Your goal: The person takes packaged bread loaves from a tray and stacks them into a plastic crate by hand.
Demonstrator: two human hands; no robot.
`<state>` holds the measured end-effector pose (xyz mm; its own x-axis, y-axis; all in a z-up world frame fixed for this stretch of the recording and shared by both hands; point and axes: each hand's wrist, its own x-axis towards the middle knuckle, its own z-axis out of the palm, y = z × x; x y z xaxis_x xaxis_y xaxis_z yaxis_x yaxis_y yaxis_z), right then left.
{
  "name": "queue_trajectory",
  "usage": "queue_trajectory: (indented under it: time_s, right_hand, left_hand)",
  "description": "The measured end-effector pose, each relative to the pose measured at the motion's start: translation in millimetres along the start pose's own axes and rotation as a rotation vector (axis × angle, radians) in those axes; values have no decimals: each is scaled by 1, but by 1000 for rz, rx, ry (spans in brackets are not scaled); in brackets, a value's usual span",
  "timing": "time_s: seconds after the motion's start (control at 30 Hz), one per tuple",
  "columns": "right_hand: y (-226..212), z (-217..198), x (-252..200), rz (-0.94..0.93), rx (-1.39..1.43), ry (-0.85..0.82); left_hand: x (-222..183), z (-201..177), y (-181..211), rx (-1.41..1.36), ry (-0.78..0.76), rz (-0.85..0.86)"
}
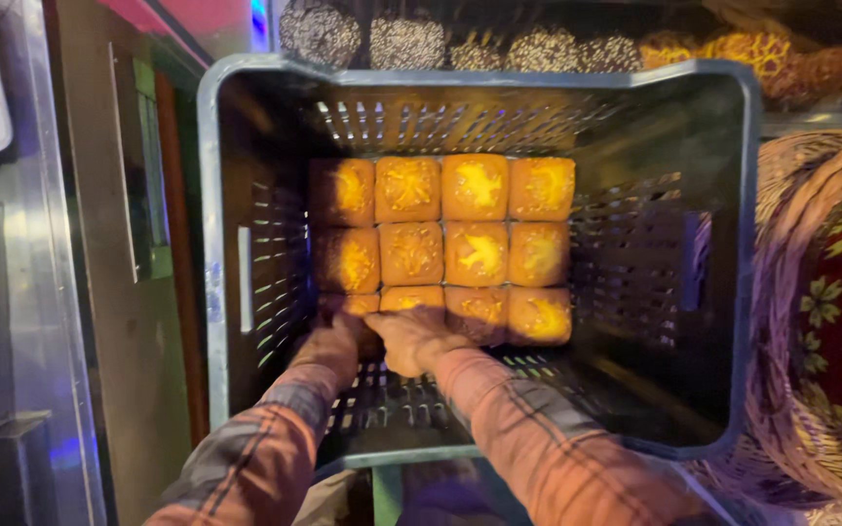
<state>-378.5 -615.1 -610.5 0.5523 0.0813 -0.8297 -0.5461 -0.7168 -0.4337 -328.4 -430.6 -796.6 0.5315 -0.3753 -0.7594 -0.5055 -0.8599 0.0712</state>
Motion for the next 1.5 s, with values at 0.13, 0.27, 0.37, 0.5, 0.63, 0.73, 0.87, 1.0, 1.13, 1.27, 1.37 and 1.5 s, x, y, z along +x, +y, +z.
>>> queue_trajectory:
  time_s: [0.13, 0.27, 0.37, 0.5, 0.63, 0.73, 0.87, 1.0, 1.13, 1.27, 1.37, 1.5]
  right_hand:
    - [7, 6, 3, -14, 8, -9]
    - [26, 42, 33, -28, -38, 60]
    - [4, 23, 13, -33, -129, 125]
    - [6, 37, 16, -328, -423, 420]
    - [17, 49, 29, -259, -540, 189]
    - [18, 50, 33, -227, -549, 141]
    - [19, 50, 31, -216, -569, 117]
    - [30, 59, 41, -240, -546, 196]
    - [20, 44, 30, -202, -586, 89]
    - [16, 48, 24, -225, -581, 131]
    - [17, 41, 27, -222, -621, 187]
    - [26, 50, 38, -112, -636, 141]
  left_hand:
    - [-9, 22, -16, 90, 147, 83]
    - [-18, 38, -29, 181, 300, 152]
    - [-9, 46, -38, 248, 419, 206]
    - [-90, -130, 49, 304, -266, 132]
    - [-84, -108, 27, 306, -415, 126]
    - [-80, -106, 28, 394, -393, 169]
    - [-89, -126, 41, 507, -500, 117]
    - [-85, -124, 40, 525, -533, 124]
    - [-71, -94, 28, 531, -429, 115]
    - [-64, -82, 27, 373, -312, 111]
    - [-87, -147, 54, 369, -317, 153]
    - [-24, -55, 4, 171, -152, 241]
